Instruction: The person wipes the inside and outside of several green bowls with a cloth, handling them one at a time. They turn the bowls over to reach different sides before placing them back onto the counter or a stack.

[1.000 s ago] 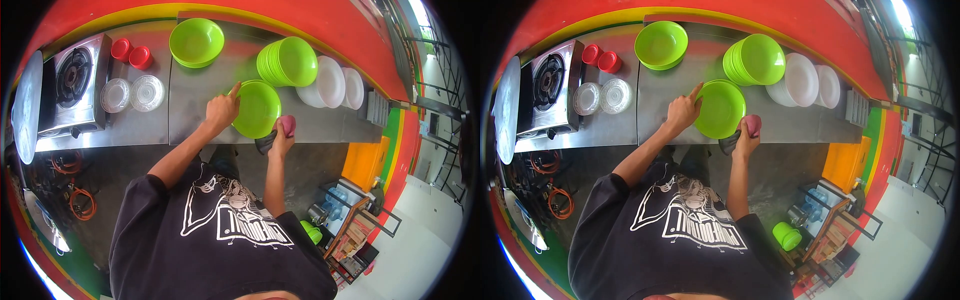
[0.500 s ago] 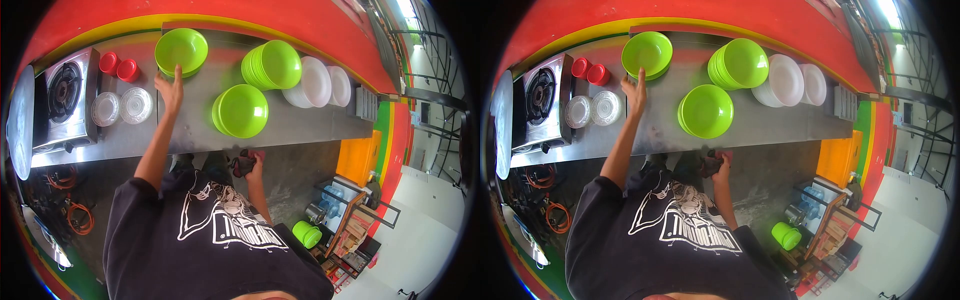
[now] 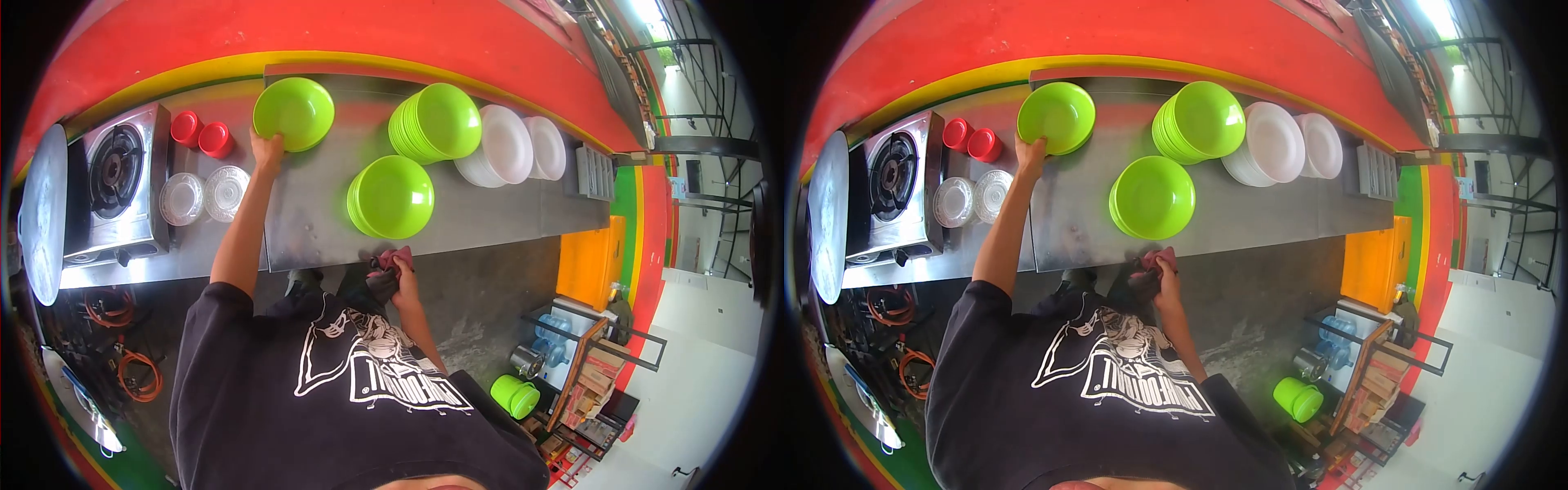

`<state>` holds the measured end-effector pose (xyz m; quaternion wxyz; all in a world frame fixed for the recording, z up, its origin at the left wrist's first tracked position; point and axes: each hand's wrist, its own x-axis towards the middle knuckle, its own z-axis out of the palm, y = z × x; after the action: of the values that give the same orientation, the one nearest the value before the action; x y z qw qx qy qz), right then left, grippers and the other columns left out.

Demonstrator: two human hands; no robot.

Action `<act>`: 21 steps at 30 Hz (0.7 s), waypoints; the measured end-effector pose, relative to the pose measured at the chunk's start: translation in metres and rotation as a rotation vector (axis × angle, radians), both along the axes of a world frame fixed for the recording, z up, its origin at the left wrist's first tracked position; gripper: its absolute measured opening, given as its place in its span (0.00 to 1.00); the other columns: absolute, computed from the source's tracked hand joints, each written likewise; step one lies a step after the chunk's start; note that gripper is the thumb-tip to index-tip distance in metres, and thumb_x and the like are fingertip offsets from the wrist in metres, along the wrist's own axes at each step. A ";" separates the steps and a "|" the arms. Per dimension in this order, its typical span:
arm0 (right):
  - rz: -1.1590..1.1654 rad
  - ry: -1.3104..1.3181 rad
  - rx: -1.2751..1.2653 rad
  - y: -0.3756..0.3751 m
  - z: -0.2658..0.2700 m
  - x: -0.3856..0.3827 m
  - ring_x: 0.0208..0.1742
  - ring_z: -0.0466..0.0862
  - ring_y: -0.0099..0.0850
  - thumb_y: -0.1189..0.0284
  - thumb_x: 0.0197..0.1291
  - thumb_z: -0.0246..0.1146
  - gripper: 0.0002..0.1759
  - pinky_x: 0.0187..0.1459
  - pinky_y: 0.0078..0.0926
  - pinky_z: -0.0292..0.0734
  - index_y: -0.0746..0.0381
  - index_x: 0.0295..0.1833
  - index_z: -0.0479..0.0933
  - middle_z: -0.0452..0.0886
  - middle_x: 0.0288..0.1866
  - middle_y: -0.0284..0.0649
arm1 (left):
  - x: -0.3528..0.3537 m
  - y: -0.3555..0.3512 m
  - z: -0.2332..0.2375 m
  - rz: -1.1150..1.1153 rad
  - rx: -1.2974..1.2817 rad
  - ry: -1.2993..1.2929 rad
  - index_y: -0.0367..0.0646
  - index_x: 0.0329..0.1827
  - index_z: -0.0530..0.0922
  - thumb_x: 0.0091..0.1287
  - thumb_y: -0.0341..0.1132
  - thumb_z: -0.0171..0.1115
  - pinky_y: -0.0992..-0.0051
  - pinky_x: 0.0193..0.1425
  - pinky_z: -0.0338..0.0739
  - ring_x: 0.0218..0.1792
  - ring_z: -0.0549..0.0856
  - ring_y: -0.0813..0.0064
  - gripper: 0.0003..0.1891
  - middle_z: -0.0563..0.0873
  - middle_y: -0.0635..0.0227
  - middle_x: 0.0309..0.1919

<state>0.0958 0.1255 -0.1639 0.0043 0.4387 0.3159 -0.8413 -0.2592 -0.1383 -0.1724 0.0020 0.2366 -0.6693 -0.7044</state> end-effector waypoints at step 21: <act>0.495 0.281 0.276 -0.052 0.146 -0.036 0.63 0.80 0.35 0.70 0.72 0.59 0.26 0.66 0.38 0.77 0.67 0.72 0.66 0.77 0.63 0.44 | 0.031 -0.008 0.119 0.029 -0.153 0.592 0.34 0.73 0.70 0.84 0.54 0.43 0.65 0.69 0.71 0.65 0.80 0.60 0.31 0.81 0.51 0.64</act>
<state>0.0593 0.0733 -0.0177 0.1055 0.2243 0.5219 -0.8162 -0.2286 -0.1459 -0.0533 0.2249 0.0297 -0.6873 -0.6900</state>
